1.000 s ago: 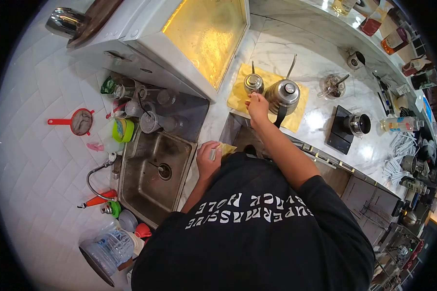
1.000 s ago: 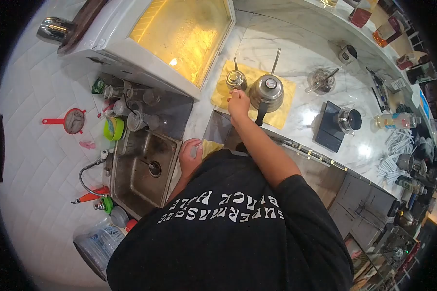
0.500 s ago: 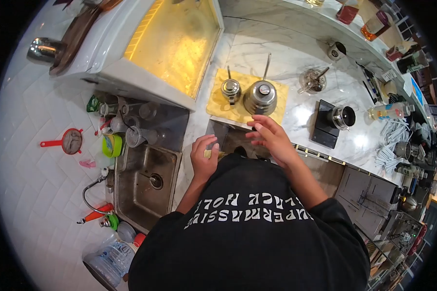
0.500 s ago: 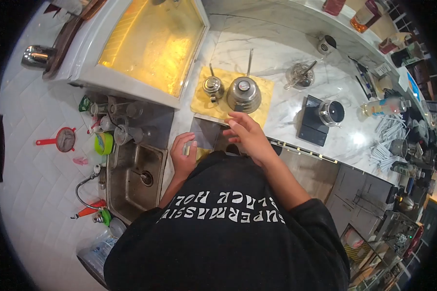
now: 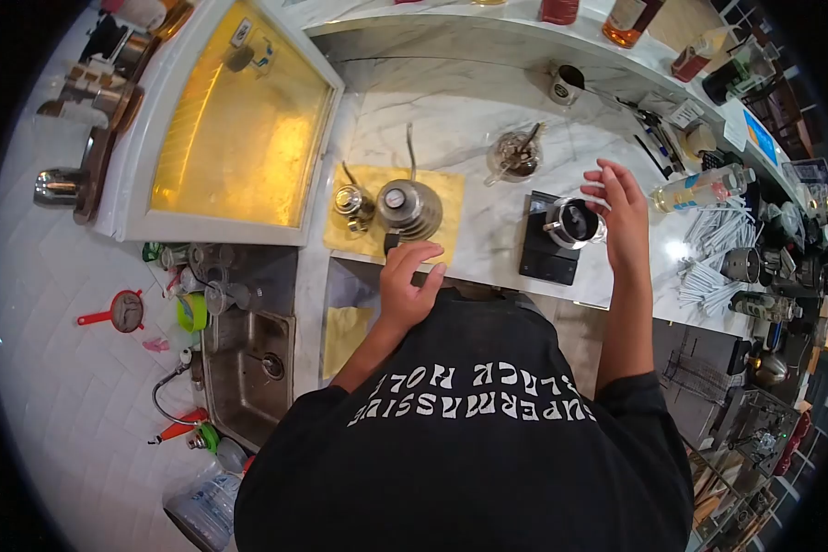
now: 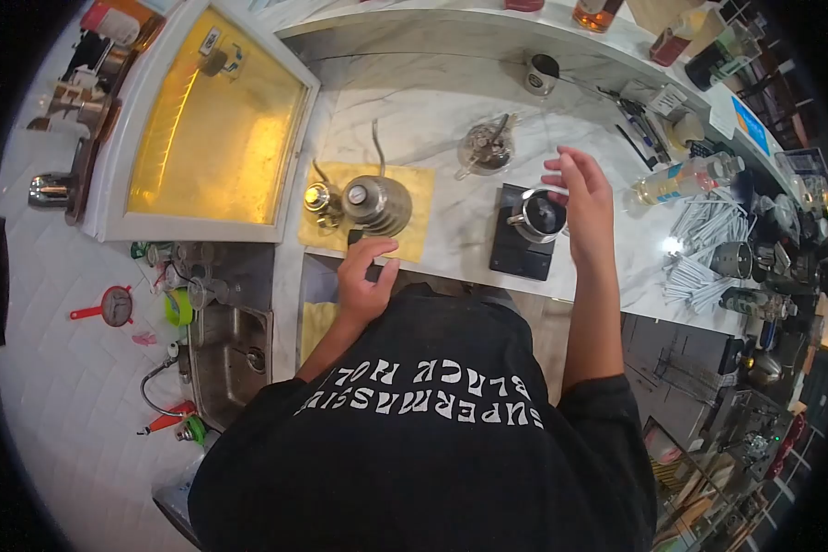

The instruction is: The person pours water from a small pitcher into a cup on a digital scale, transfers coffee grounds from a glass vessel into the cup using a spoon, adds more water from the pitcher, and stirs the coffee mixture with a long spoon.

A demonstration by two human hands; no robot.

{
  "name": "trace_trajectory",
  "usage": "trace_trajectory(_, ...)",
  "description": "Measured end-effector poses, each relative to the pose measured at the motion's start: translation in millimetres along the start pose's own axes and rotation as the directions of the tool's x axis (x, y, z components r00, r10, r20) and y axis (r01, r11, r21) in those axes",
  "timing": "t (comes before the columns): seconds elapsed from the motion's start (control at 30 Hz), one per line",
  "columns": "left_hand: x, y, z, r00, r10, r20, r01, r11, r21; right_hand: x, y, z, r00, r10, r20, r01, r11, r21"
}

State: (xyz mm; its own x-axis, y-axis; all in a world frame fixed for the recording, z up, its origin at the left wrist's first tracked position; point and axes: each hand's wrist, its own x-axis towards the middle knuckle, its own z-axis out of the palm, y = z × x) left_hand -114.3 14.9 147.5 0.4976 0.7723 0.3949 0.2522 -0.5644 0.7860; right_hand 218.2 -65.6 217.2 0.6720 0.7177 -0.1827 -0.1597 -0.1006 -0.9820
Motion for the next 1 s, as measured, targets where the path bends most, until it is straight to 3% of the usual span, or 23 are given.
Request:
trace_trajectory(0.2, 25.1, 11.7, 71.4, 0.982, -0.115, 0.150, 0.118, 0.993, -0.010, 101.8, 36.8, -55.3, 0.997, 0.076, -0.022, -0.079, 0.972, -0.221)
trace_trajectory(0.3, 28.5, 5.8, 102.2, 0.972, -0.200, 0.122, 0.205, 0.978, -0.027, 138.9, 54.5, -69.5, 0.988, 0.120, -0.100, -0.136, 0.974, -0.179)
trace_trajectory(0.57, 30.2, -20.8, 157.7, 0.914, -0.404, -0.033, 0.404, 0.915, 0.012, 208.4, 55.7, -63.5, 0.972, -0.187, -0.141, 0.193, 0.981, 0.025)
trace_trajectory(0.67, 31.1, -27.8, 167.4, 0.922, -0.380, -0.070, 0.384, 0.922, 0.051, 219.7, 64.6, -68.0, 0.919, -0.367, -0.141, 0.323, 0.910, -0.262)
trace_trajectory(0.73, 34.1, -32.2, 172.2, 0.926, -0.367, -0.086, 0.373, 0.925, 0.073, 214.5, 58.3, -72.9, 0.866, -0.490, -0.095, 0.395, 0.789, -0.470)
trace_trajectory(1.0, 38.3, -35.9, 180.9, 0.930, -0.362, -0.066, 0.368, 0.918, 0.147, 190.6, 50.4, -99.3, 0.727, -0.686, -0.044, 0.541, 0.610, -0.578)
